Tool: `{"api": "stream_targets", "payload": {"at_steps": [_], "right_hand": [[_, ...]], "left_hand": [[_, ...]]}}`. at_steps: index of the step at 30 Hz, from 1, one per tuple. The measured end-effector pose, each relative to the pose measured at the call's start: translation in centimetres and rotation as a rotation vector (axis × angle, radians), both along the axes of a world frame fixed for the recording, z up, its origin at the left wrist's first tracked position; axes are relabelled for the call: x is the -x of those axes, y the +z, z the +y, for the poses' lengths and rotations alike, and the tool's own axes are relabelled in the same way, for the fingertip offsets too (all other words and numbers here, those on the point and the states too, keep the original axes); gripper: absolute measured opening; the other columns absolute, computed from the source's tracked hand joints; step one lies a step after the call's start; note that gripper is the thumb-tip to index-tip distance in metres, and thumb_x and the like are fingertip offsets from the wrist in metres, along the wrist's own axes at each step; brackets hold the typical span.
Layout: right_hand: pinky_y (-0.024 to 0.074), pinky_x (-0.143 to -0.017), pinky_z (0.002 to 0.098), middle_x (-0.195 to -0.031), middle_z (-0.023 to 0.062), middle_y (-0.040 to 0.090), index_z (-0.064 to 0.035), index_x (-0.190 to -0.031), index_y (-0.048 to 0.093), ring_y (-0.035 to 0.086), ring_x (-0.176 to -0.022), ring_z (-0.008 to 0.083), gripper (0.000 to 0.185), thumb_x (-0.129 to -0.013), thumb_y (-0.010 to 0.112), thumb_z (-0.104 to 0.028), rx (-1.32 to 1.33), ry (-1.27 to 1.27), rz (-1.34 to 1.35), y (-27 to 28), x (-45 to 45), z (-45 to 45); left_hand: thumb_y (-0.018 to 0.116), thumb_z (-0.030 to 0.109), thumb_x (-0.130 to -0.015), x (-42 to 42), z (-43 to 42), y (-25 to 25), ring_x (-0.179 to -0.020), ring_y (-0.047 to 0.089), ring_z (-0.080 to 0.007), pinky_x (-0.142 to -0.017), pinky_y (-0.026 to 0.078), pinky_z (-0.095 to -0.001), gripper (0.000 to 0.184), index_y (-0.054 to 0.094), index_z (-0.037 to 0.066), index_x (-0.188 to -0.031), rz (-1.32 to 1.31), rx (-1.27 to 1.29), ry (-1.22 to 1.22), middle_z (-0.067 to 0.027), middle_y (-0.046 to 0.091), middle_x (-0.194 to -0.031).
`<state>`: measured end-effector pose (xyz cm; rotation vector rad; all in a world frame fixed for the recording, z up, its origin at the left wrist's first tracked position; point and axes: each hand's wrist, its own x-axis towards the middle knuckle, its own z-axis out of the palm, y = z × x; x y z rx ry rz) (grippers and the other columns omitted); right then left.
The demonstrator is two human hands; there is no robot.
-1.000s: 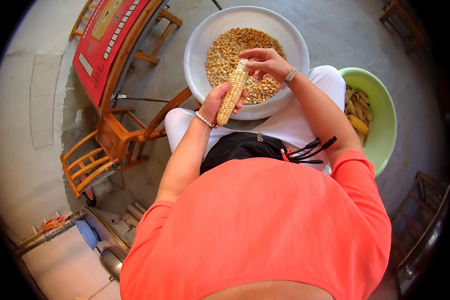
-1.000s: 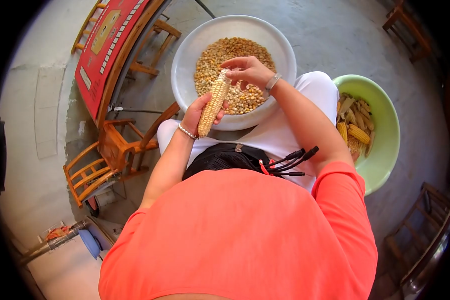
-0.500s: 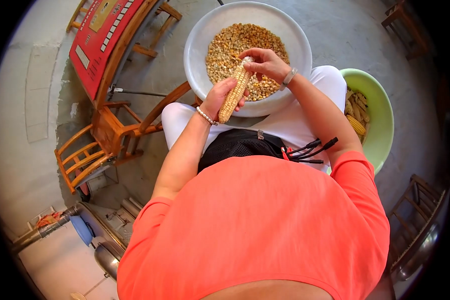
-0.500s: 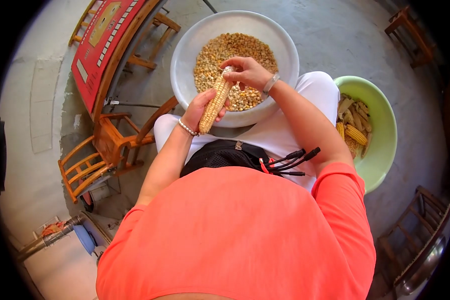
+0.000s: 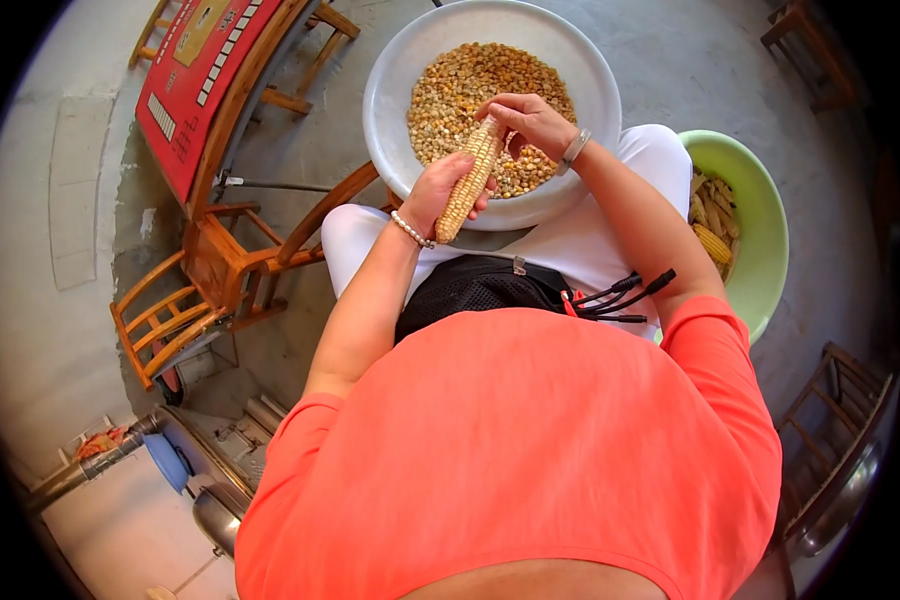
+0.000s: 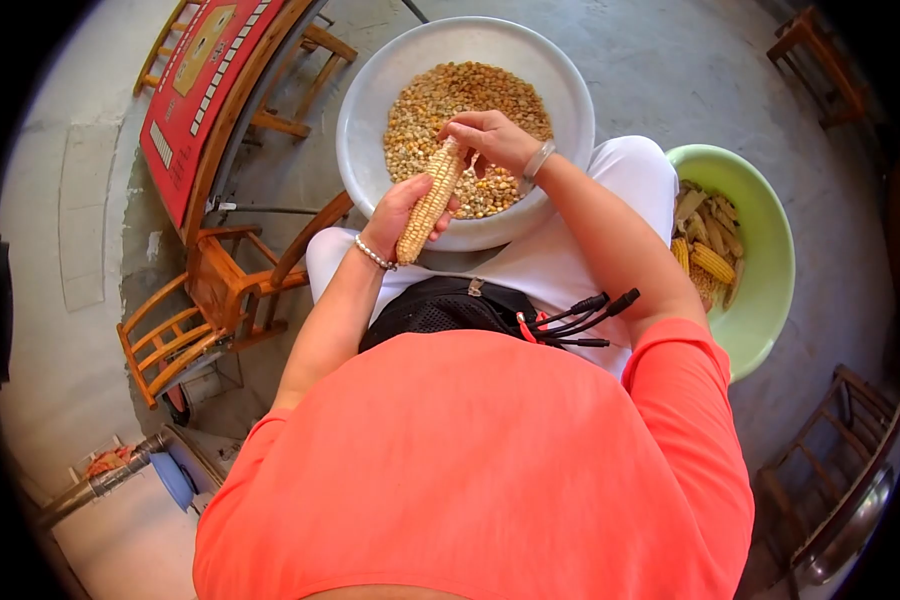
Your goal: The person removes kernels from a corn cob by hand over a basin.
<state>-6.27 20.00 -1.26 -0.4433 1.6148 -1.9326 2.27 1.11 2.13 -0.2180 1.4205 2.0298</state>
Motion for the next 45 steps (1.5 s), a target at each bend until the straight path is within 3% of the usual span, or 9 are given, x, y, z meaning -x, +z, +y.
{"api": "stream_targets", "payload": {"at_steps": [3, 9, 15, 18, 24, 28, 34, 37, 45], "right_hand": [[0.0473, -0.047, 0.0201, -0.074, 0.0015, 0.055, -0.0048, -0.105, 0.060, 0.054, -0.058, 0.0073, 0.027, -0.092, 0.052, -0.027, -0.033, 0.029, 0.002, 0.4, 0.1, 0.5], [0.0434, -0.043, 0.0205, -0.071, 0.0044, 0.058, -0.0029, -0.103, 0.059, 0.051, -0.048, 0.0076, 0.025, -0.088, 0.057, -0.023, -0.086, 0.051, 0.117, -0.2, -0.1, 0.2], [0.0412, -0.039, 0.0222, -0.061, 0.0038, 0.055, -0.0015, -0.088, 0.061, 0.052, -0.046, 0.0089, 0.026, -0.090, 0.054, -0.027, -0.285, -0.044, 0.152, -0.3, -0.4, -0.8], [0.0416, -0.039, 0.0228, -0.058, 0.0031, 0.054, -0.0014, -0.083, 0.062, 0.052, -0.046, 0.0094, 0.030, -0.090, 0.053, -0.030, -0.265, -0.004, 0.034, -0.6, -0.2, -0.6], [0.0434, -0.040, 0.0218, -0.069, 0.0042, 0.059, -0.0024, -0.091, 0.063, 0.054, -0.050, 0.0094, 0.027, -0.089, 0.056, -0.028, -0.184, 0.035, -0.070, -0.8, 0.6, 0.2], [0.0458, -0.045, 0.0198, -0.081, 0.0044, 0.061, -0.0027, -0.102, 0.062, 0.056, -0.060, 0.0080, 0.025, -0.084, 0.062, -0.020, -0.047, 0.069, -0.058, 0.6, 0.1, 1.2], [0.0457, -0.045, 0.0192, -0.080, 0.0046, 0.061, -0.0039, -0.104, 0.061, 0.055, -0.059, 0.0073, 0.025, -0.084, 0.063, -0.019, -0.021, 0.117, -0.036, 0.5, 0.3, 1.2], [0.0448, -0.046, 0.0182, -0.073, -0.0004, 0.056, -0.0061, -0.102, 0.061, 0.054, -0.059, 0.0060, 0.022, -0.084, 0.064, -0.018, -0.036, 0.125, -0.064, 0.0, 0.4, 1.0], [0.0435, -0.043, 0.0210, -0.070, 0.0033, 0.057, -0.0044, -0.098, 0.058, 0.051, -0.049, 0.0078, 0.020, -0.089, 0.056, -0.023, -0.109, 0.065, 0.078, -0.2, -0.2, 0.1]], "left_hand": [[0.041, 0.028, -0.093, 0.0, 0.1, 0.2, -0.060, 0.057, -0.0133, -0.045, 0.048, -0.0219, 0.034, 0.046, -0.001, -0.111, 0.000, 0.003, 0.000, -0.0122, 0.059, -0.084], [0.042, 0.026, -0.094, 0.0, 0.1, 0.2, -0.059, 0.057, -0.0129, -0.045, 0.048, -0.0219, 0.031, 0.046, 0.000, -0.108, 0.007, 0.012, -0.013, -0.0112, 0.058, -0.082], [0.047, 0.031, -0.093, 0.0, 0.9, 0.0, -0.059, 0.057, -0.0112, -0.046, 0.048, -0.0213, 0.031, 0.048, 0.003, -0.107, 0.048, 0.196, -0.104, -0.0086, 0.059, -0.084], [0.050, 0.031, -0.092, 0.0, 1.1, -0.1, -0.060, 0.058, -0.0108, -0.046, 0.048, -0.0214, 0.031, 0.048, 0.004, -0.107, 0.053, 0.233, -0.140, -0.0078, 0.059, -0.084], [0.045, 0.031, -0.094, 0.0, 1.0, 0.1, -0.059, 0.057, -0.0107, -0.046, 0.048, -0.0205, 0.032, 0.047, 0.004, -0.111, 0.026, 0.217, -0.108, -0.0085, 0.059, -0.084], [0.042, 0.029, -0.094, 0.1, 0.4, -0.1, -0.059, 0.057, -0.0112, -0.045, 0.049, -0.0201, 0.035, 0.045, 0.001, -0.115, -0.011, 0.101, -0.044, -0.0101, 0.059, -0.084], [0.043, 0.029, -0.094, 0.2, 0.3, 0.0, -0.059, 0.057, -0.0117, -0.045, 0.049, -0.0205, 0.035, 0.046, 0.001, -0.114, -0.006, 0.080, -0.046, -0.0106, 0.058, -0.084], [0.043, 0.029, -0.094, 0.2, 0.3, 0.0, -0.059, 0.057, -0.0119, -0.045, 0.049, -0.0205, 0.035, 0.046, 0.001, -0.114, -0.003, 0.071, -0.053, -0.0108, 0.058, -0.084], [0.045, 0.031, -0.094, 0.0, 0.4, -0.2, -0.059, 0.057, -0.0108, -0.045, 0.048, -0.0207, 0.035, 0.047, 0.002, -0.112, 0.029, 0.114, -0.041, -0.0095, 0.059, -0.084]]}}
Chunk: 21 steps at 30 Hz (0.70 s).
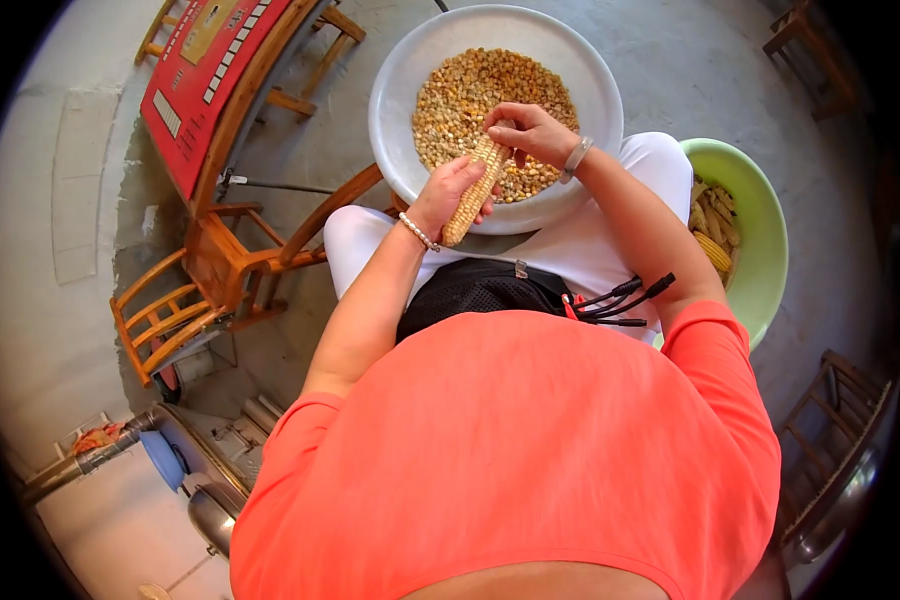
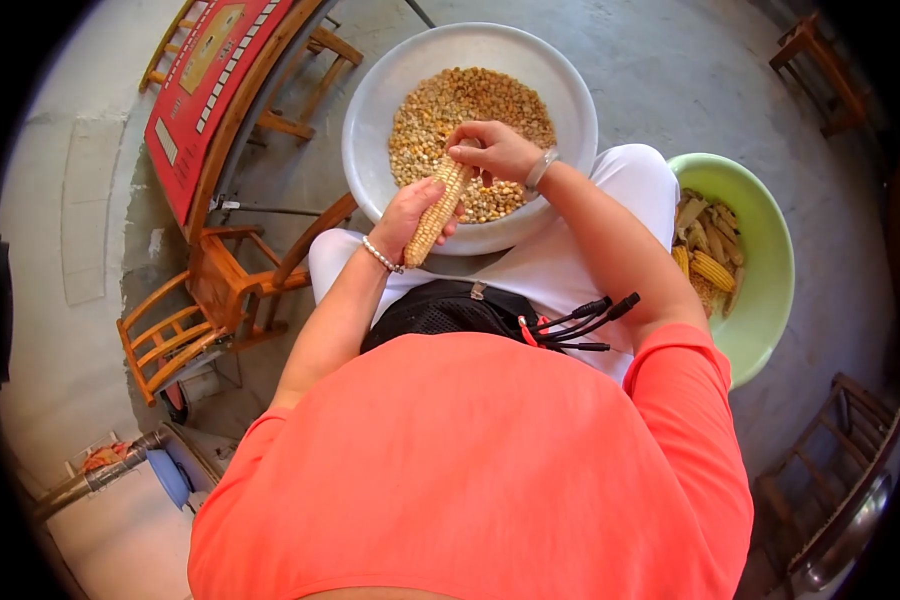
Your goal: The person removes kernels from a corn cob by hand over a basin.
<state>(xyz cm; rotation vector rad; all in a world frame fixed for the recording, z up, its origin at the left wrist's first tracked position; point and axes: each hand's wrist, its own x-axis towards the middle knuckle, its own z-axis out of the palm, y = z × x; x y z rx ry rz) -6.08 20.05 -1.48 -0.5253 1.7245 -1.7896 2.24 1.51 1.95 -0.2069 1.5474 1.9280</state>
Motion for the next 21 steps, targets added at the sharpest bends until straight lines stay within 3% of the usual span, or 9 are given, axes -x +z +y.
{"api": "stream_targets", "payload": {"at_steps": [11, 17, 21], "right_hand": [[0.0409, -0.038, 0.0242, -0.063, 0.0038, 0.053, -0.0023, -0.086, 0.055, 0.050, -0.045, 0.0097, 0.025, -0.092, 0.051, -0.026, -0.150, -0.073, 0.056, 0.1, -0.4, -0.9], [0.0437, -0.040, 0.0224, -0.068, 0.0037, 0.056, -0.0032, -0.089, 0.059, 0.052, -0.047, 0.0100, 0.028, -0.091, 0.052, -0.030, -0.071, -0.069, -0.178, -0.6, 0.5, -0.1], [0.0448, -0.041, 0.0220, -0.070, 0.0028, 0.057, -0.0040, -0.093, 0.062, 0.054, -0.051, 0.0093, 0.029, -0.089, 0.056, -0.032, -0.029, -0.030, -0.097, -0.7, 0.5, 0.1]], "left_hand": [[0.050, 0.031, -0.092, -0.3, 0.9, 0.0, -0.059, 0.058, -0.0107, -0.045, 0.048, -0.0218, 0.031, 0.049, 0.004, -0.107, 0.056, 0.152, -0.038, -0.0069, 0.059, -0.081], [0.050, 0.031, -0.091, 0.0, 0.9, 0.2, -0.058, 0.058, -0.0109, -0.046, 0.049, -0.0222, 0.031, 0.049, 0.004, -0.107, 0.010, 0.138, -0.050, -0.0073, 0.059, -0.082], [0.051, 0.030, -0.091, 0.1, 0.6, 0.4, -0.059, 0.058, -0.0109, -0.046, 0.049, -0.0223, 0.031, 0.050, 0.003, -0.105, -0.039, 0.111, -0.023, -0.0072, 0.060, -0.082]]}}
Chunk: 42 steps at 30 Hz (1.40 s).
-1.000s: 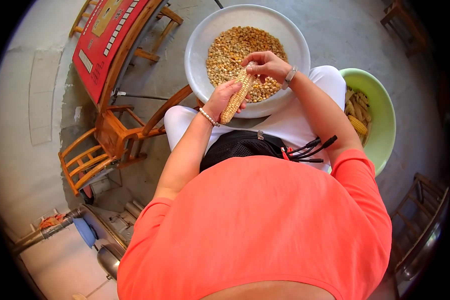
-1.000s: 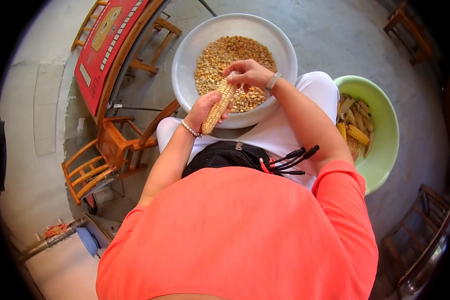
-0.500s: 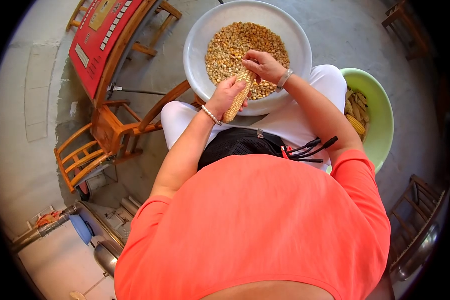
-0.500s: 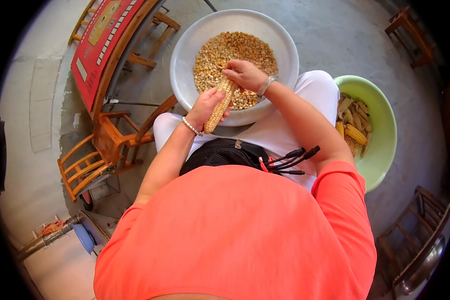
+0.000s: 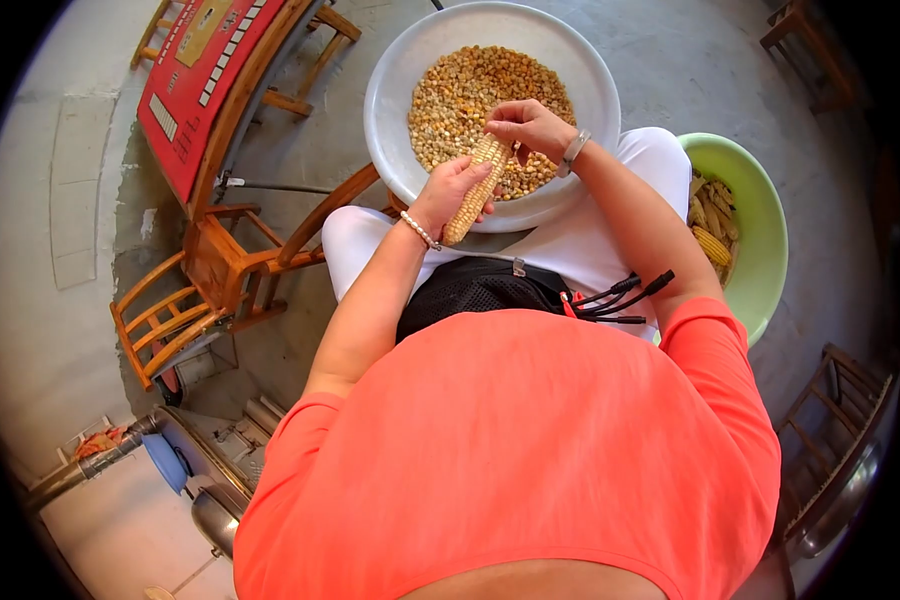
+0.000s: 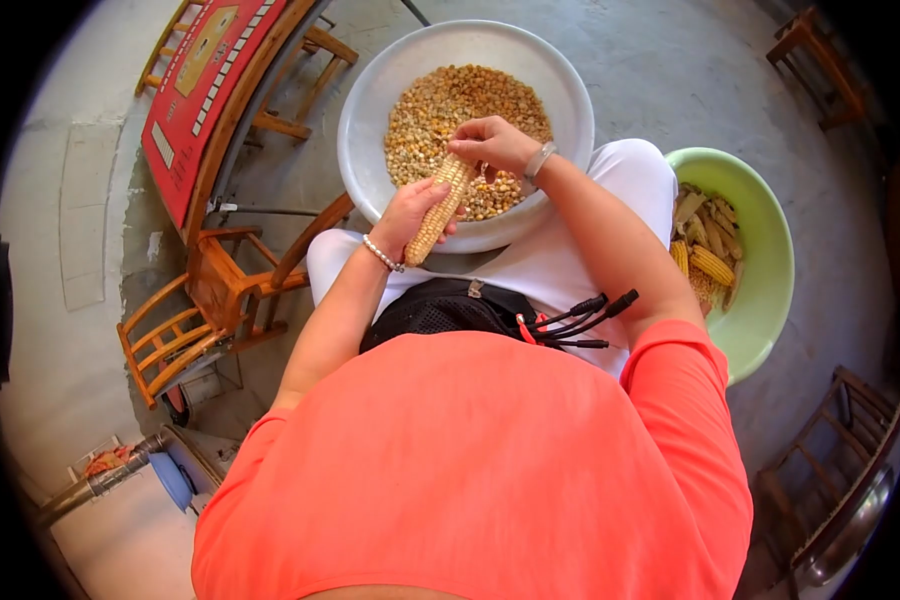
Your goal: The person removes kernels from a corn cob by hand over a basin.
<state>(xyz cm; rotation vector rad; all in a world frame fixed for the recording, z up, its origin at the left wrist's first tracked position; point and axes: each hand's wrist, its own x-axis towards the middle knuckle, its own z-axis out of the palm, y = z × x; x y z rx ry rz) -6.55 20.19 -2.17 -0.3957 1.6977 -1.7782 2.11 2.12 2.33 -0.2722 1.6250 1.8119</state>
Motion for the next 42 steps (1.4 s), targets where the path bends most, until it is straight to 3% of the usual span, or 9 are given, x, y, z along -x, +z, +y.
{"api": "stream_targets", "payload": {"at_steps": [6, 12, 16, 22, 28, 34, 37, 42], "right_hand": [[0.0445, -0.040, 0.0238, -0.068, 0.0038, 0.057, -0.0025, -0.092, 0.063, 0.054, -0.051, 0.0100, 0.026, -0.087, 0.056, -0.027, -0.239, -0.067, 0.046, 0.5, -0.1, -0.2], [0.0458, -0.041, 0.0241, -0.072, 0.0052, 0.059, -0.0019, -0.095, 0.064, 0.056, -0.054, 0.0103, 0.026, -0.086, 0.057, -0.026, -0.114, -0.131, 0.060, 0.0, 0.3, 0.0], [0.0492, -0.048, 0.0222, -0.080, 0.0042, 0.064, -0.0037, -0.097, 0.065, 0.059, -0.064, 0.0096, 0.025, -0.083, 0.063, -0.024, -0.114, 0.045, 0.003, 1.3, 0.5, 1.3], [0.0457, -0.048, 0.0190, -0.075, 0.0003, 0.061, -0.0050, -0.094, 0.065, 0.056, -0.062, 0.0059, 0.019, -0.082, 0.066, -0.019, -0.084, 0.086, -0.002, 1.8, 0.4, 1.5], [0.0500, -0.050, 0.0222, -0.079, 0.0054, 0.063, -0.0012, -0.096, 0.064, 0.059, -0.065, 0.0096, 0.021, -0.085, 0.061, -0.019, -0.061, 0.119, 0.088, 0.7, 0.6, 1.2], [0.0465, -0.046, 0.0250, -0.071, 0.0072, 0.060, -0.0014, -0.096, 0.060, 0.057, -0.055, 0.0120, 0.021, -0.088, 0.056, -0.021, -0.116, 0.078, 0.167, 0.5, -0.1, 0.1], [0.0452, -0.045, 0.0278, -0.067, 0.0094, 0.058, -0.0022, -0.097, 0.059, 0.056, -0.051, 0.0144, 0.022, -0.089, 0.053, -0.021, -0.235, -0.007, 0.388, 0.4, -0.7, -0.4], [0.0440, -0.043, 0.0293, -0.061, 0.0085, 0.055, -0.0023, -0.096, 0.059, 0.054, -0.046, 0.0148, 0.021, -0.090, 0.050, -0.021, -0.226, 0.023, 0.293, 0.2, -0.5, -0.3]], "left_hand": [[0.054, 0.030, -0.090, -0.1, 0.6, -0.4, -0.060, 0.059, -0.0114, -0.046, 0.049, -0.0227, 0.030, 0.051, 0.003, -0.103, 0.066, 0.124, -0.088, -0.0068, 0.060, -0.081], [0.055, 0.030, -0.090, -0.2, 0.8, -0.2, -0.060, 0.059, -0.0115, -0.046, 0.049, -0.0228, 0.031, 0.051, 0.003, -0.103, 0.079, 0.135, -0.068, -0.0064, 0.060, -0.081], [0.055, 0.031, -0.090, -0.1, 0.6, -0.4, -0.060, 0.059, -0.0112, -0.047, 0.049, -0.0223, 0.032, 0.051, 0.003, -0.105, 0.072, 0.124, -0.046, -0.0074, 0.061, -0.083], [0.054, 0.031, -0.090, -0.2, 0.6, -0.1, -0.060, 0.059, -0.0106, -0.047, 0.049, -0.0216, 0.034, 0.051, 0.003, -0.109, 0.052, 0.082, -0.048, -0.0097, 0.063, -0.088], [0.053, 0.029, -0.090, -0.3, 0.6, -0.1, -0.056, 0.059, -0.0124, -0.044, 0.048, -0.0240, 0.031, 0.052, 0.002, -0.104, 0.050, 0.070, -0.011, -0.0080, 0.061, -0.081], [0.054, 0.029, -0.090, -0.3, 0.6, -0.4, -0.055, 0.058, -0.0121, -0.043, 0.047, -0.0243, 0.030, 0.053, 0.002, -0.102, 0.068, 0.071, 0.027, -0.0068, 0.060, -0.078], [0.055, 0.028, -0.089, -0.4, 1.0, -0.5, -0.054, 0.058, -0.0122, -0.042, 0.046, -0.0248, 0.028, 0.052, 0.001, -0.098, 0.092, 0.127, 0.025, -0.0058, 0.058, -0.075], [0.058, 0.027, -0.088, -0.4, 1.2, -0.9, -0.052, 0.057, -0.0121, -0.041, 0.046, -0.0253, 0.027, 0.052, 0.001, -0.092, 0.119, 0.168, 0.018, -0.0052, 0.057, -0.072]]}}
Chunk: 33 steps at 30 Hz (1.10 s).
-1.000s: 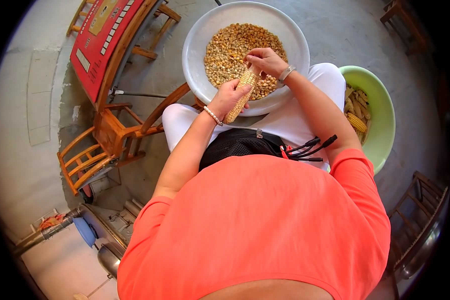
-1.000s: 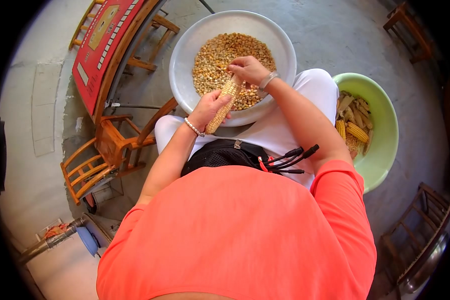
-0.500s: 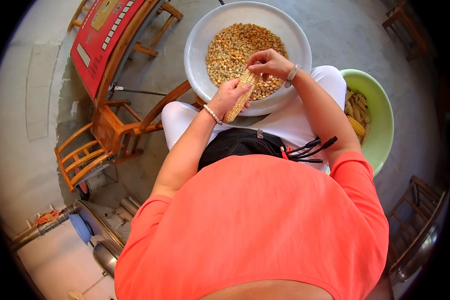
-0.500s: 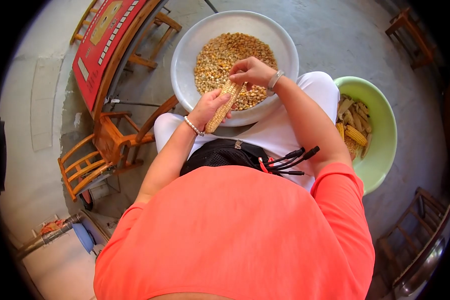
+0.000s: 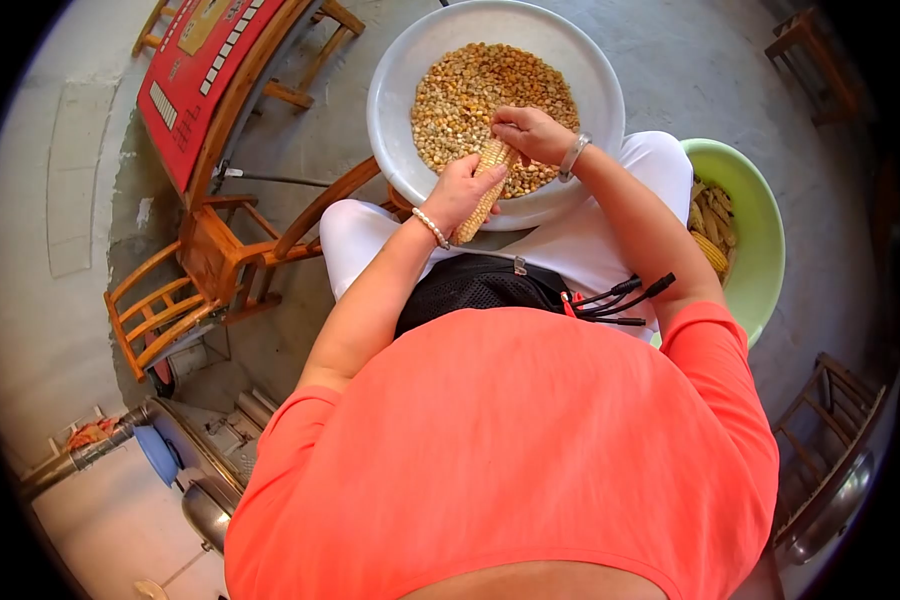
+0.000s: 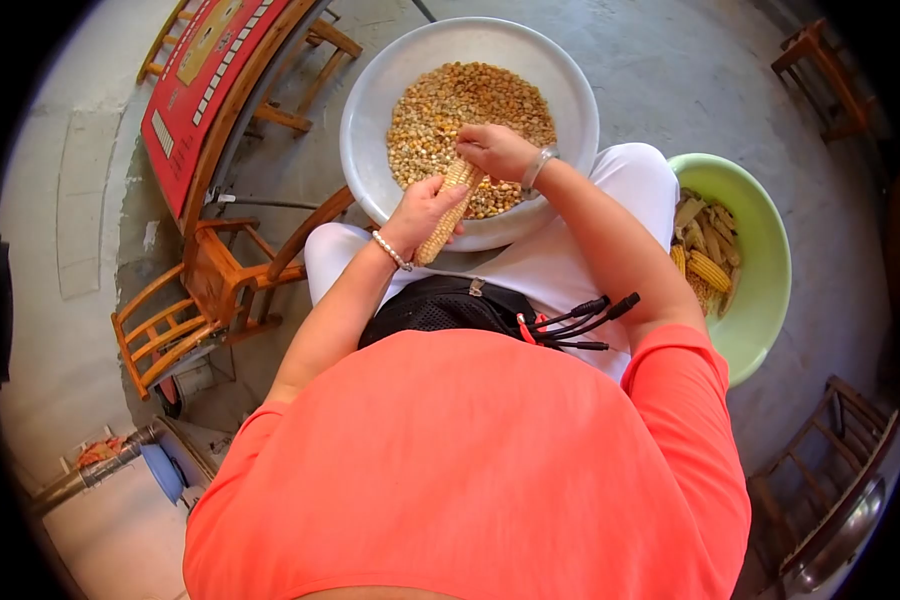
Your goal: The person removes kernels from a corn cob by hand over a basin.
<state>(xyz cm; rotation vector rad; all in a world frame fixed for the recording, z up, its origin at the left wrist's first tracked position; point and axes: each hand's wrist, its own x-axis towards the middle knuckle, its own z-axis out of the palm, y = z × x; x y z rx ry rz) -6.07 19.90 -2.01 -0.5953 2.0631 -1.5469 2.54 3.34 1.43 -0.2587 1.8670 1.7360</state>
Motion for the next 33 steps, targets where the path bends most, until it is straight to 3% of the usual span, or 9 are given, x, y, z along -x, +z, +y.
{"api": "stream_targets", "payload": {"at_steps": [10, 13, 16, 24, 30, 33], "right_hand": [[0.0388, -0.035, 0.0253, -0.055, 0.0029, 0.051, -0.0014, -0.082, 0.057, 0.050, -0.040, 0.0104, 0.027, -0.093, 0.048, -0.025, 0.011, 0.024, -0.234, 0.6, 0.1, 0.0], [0.0369, -0.033, 0.0250, -0.054, 0.0019, 0.049, -0.0019, -0.085, 0.056, 0.048, -0.039, 0.0101, 0.026, -0.093, 0.049, -0.026, 0.095, -0.005, -0.301, 0.1, 0.3, 0.1], [0.0388, -0.038, 0.0235, -0.057, 0.0011, 0.049, -0.0026, -0.091, 0.055, 0.047, -0.042, 0.0091, 0.022, -0.093, 0.049, -0.024, 0.210, -0.009, -0.320, 0.2, 0.3, 0.4], [0.0505, -0.052, 0.0237, -0.085, 0.0051, 0.058, -0.0050, -0.098, 0.057, 0.057, -0.070, 0.0112, 0.018, -0.092, 0.048, -0.019, 0.434, -0.003, -0.290, 0.4, 0.4, 0.5], [0.0510, -0.057, 0.0231, -0.093, 0.0028, 0.059, -0.0055, -0.101, 0.058, 0.059, -0.076, 0.0098, 0.024, -0.092, 0.051, -0.026, 0.454, -0.046, -0.441, 1.4, 0.3, 0.7], [0.0512, -0.057, 0.0232, -0.092, 0.0024, 0.059, -0.0055, -0.103, 0.057, 0.058, -0.076, 0.0097, 0.027, -0.091, 0.054, -0.030, 0.436, -0.035, -0.343, 1.1, 0.1, 0.5]], "left_hand": [[0.058, 0.027, -0.088, 0.2, 0.2, 0.4, -0.054, 0.059, -0.0131, -0.042, 0.047, -0.0250, 0.027, 0.053, 0.001, -0.093, -0.024, 0.043, -0.009, -0.0056, 0.058, -0.074], [0.058, 0.028, -0.088, 0.2, 0.0, 0.8, -0.055, 0.059, -0.0138, -0.044, 0.048, -0.0248, 0.029, 0.054, 0.000, -0.094, -0.064, -0.058, 0.014, -0.0062, 0.057, -0.076], [0.058, 0.029, -0.088, 0.6, -1.0, 0.4, -0.057, 0.060, -0.0145, -0.046, 0.050, -0.0249, 0.030, 0.054, -0.001, -0.095, -0.154, -0.260, 0.064, -0.0070, 0.058, -0.078], [0.055, 0.026, -0.089, 0.7, -1.2, 1.4, -0.060, 0.060, -0.0142, -0.047, 0.050, -0.0245, 0.034, 0.045, 0.002, -0.111, -0.152, -0.317, 0.016, -0.0087, 0.058, -0.082], [0.054, 0.024, -0.089, 0.4, -1.8, 0.9, -0.057, 0.059, -0.0121, -0.046, 0.049, -0.0233, 0.033, 0.045, 0.003, -0.112, -0.104, -0.342, 0.001, -0.0084, 0.059, -0.082], [0.054, 0.024, -0.089, 0.3, -1.9, 0.6, -0.057, 0.058, -0.0119, -0.044, 0.049, -0.0230, 0.032, 0.046, 0.003, -0.111, -0.098, -0.368, 0.020, -0.0081, 0.059, -0.080]]}}
